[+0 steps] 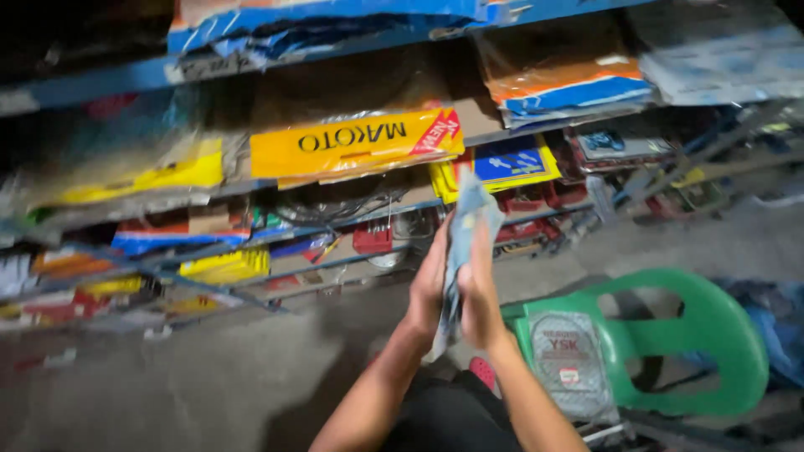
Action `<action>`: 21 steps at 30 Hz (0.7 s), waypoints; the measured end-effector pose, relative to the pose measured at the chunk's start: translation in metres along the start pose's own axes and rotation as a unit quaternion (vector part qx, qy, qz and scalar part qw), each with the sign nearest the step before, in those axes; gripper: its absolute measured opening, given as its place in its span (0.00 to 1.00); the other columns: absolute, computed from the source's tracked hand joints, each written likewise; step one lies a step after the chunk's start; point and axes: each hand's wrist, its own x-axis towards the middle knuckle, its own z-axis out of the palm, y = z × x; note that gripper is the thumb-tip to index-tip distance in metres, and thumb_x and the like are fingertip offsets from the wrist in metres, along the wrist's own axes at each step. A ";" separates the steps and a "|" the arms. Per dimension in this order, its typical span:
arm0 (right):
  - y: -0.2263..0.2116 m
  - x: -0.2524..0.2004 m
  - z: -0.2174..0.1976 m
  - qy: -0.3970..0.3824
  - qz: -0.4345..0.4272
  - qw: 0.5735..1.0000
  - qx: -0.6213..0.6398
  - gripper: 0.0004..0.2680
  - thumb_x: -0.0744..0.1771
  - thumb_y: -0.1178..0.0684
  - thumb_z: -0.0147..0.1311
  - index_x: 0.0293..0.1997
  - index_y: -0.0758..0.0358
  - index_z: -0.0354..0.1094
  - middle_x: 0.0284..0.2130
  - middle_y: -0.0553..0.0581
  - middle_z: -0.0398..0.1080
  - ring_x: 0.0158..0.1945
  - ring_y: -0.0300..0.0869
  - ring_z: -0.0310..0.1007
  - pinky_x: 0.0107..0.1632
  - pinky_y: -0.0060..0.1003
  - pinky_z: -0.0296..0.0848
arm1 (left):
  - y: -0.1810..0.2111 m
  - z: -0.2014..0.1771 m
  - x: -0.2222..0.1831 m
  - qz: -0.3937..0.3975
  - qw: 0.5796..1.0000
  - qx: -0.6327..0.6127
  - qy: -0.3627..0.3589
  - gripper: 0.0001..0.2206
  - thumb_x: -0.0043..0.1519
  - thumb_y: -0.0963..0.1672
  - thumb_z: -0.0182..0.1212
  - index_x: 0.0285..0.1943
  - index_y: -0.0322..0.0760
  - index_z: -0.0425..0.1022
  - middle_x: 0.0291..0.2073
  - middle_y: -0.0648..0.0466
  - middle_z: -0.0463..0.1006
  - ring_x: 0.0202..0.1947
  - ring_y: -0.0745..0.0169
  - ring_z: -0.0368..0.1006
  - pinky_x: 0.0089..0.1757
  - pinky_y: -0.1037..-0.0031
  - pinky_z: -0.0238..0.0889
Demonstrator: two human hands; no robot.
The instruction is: Cleaning a motorcycle part inside a plastic bag using a cloth.
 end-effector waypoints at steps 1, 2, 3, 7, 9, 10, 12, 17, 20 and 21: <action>-0.003 0.000 0.003 0.012 -0.002 1.000 0.004 0.26 0.74 0.41 0.30 0.78 0.71 0.31 0.77 0.71 0.27 0.79 0.57 0.23 0.77 0.52 0.22 | 0.001 0.001 0.003 -0.040 0.993 -0.113 0.009 0.24 0.76 0.44 0.36 0.80 0.27 0.44 0.77 0.40 0.47 0.77 0.51 0.42 0.73 0.62 0.29; -0.006 0.000 0.006 0.025 -0.004 1.000 0.007 0.26 0.74 0.42 0.29 0.78 0.70 0.31 0.77 0.71 0.27 0.79 0.56 0.23 0.77 0.52 0.22 | 0.002 0.003 0.005 -0.083 0.971 -0.223 0.019 0.24 0.77 0.45 0.33 0.80 0.29 0.42 0.78 0.48 0.43 0.77 0.59 0.37 0.74 0.62 0.23; -0.010 -0.001 0.009 0.038 0.001 0.999 0.003 0.26 0.74 0.42 0.29 0.78 0.70 0.31 0.77 0.71 0.27 0.79 0.56 0.23 0.77 0.52 0.22 | -0.003 0.001 0.003 -0.086 0.970 -0.227 0.005 0.24 0.77 0.45 0.33 0.80 0.29 0.42 0.78 0.48 0.43 0.77 0.59 0.37 0.74 0.62 0.23; -0.024 0.001 0.008 0.087 -0.012 0.996 0.019 0.24 0.74 0.45 0.27 0.79 0.69 0.30 0.77 0.69 0.28 0.79 0.54 0.23 0.77 0.51 0.22 | -0.003 -0.003 -0.005 -0.073 0.974 -0.206 -0.066 0.26 0.75 0.50 0.35 0.79 0.31 0.47 0.77 0.42 0.47 0.77 0.52 0.38 0.72 0.60 0.23; -0.029 0.001 0.004 0.109 -0.014 0.994 0.021 0.23 0.74 0.46 0.26 0.79 0.69 0.30 0.77 0.68 0.29 0.80 0.53 0.23 0.78 0.51 0.22 | -0.009 0.001 -0.005 -0.067 0.969 -0.214 -0.100 0.26 0.74 0.51 0.37 0.78 0.34 0.53 0.76 0.46 0.53 0.77 0.54 0.43 0.72 0.62 0.27; -0.031 -0.001 0.002 0.118 -0.018 0.992 0.027 0.23 0.74 0.48 0.25 0.79 0.69 0.29 0.77 0.67 0.29 0.80 0.52 0.23 0.78 0.51 0.22 | -0.020 0.007 -0.003 -0.076 0.969 -0.222 -0.079 0.23 0.75 0.51 0.35 0.73 0.36 0.59 0.67 0.48 0.60 0.70 0.57 0.50 0.69 0.64 0.35; -0.025 -0.014 0.005 0.131 -0.015 0.991 0.031 0.22 0.75 0.49 0.24 0.79 0.69 0.29 0.78 0.67 0.29 0.80 0.51 0.23 0.78 0.51 0.22 | 0.002 0.008 0.003 -0.092 0.966 -0.233 -0.062 0.22 0.76 0.52 0.32 0.68 0.38 0.65 0.57 0.51 0.66 0.62 0.61 0.56 0.67 0.65 0.43; -0.005 -0.020 0.002 0.107 -0.021 0.994 -0.022 0.23 0.74 0.45 0.27 0.79 0.69 0.31 0.77 0.68 0.29 0.80 0.53 0.23 0.77 0.51 0.20 | 0.056 0.009 0.036 -0.275 0.934 -0.218 -0.070 0.30 0.73 0.52 0.41 0.79 0.27 0.46 0.77 0.32 0.43 0.78 0.40 0.36 0.72 0.54 0.27; 0.018 -0.013 -0.006 0.116 -0.027 0.992 0.044 0.23 0.75 0.47 0.26 0.78 0.70 0.28 0.77 0.69 0.27 0.79 0.53 0.21 0.77 0.54 0.20 | 0.018 0.023 0.014 -0.178 0.946 -0.263 -0.065 0.27 0.75 0.47 0.42 0.78 0.22 0.48 0.76 0.31 0.44 0.77 0.42 0.36 0.71 0.52 0.25; 0.015 -0.006 -0.012 0.112 -0.027 0.992 0.046 0.23 0.75 0.47 0.26 0.78 0.70 0.28 0.77 0.69 0.27 0.79 0.53 0.21 0.77 0.54 0.20 | 0.016 0.022 0.011 -0.178 0.946 -0.262 -0.061 0.27 0.75 0.47 0.42 0.78 0.22 0.48 0.76 0.31 0.44 0.77 0.42 0.36 0.71 0.52 0.25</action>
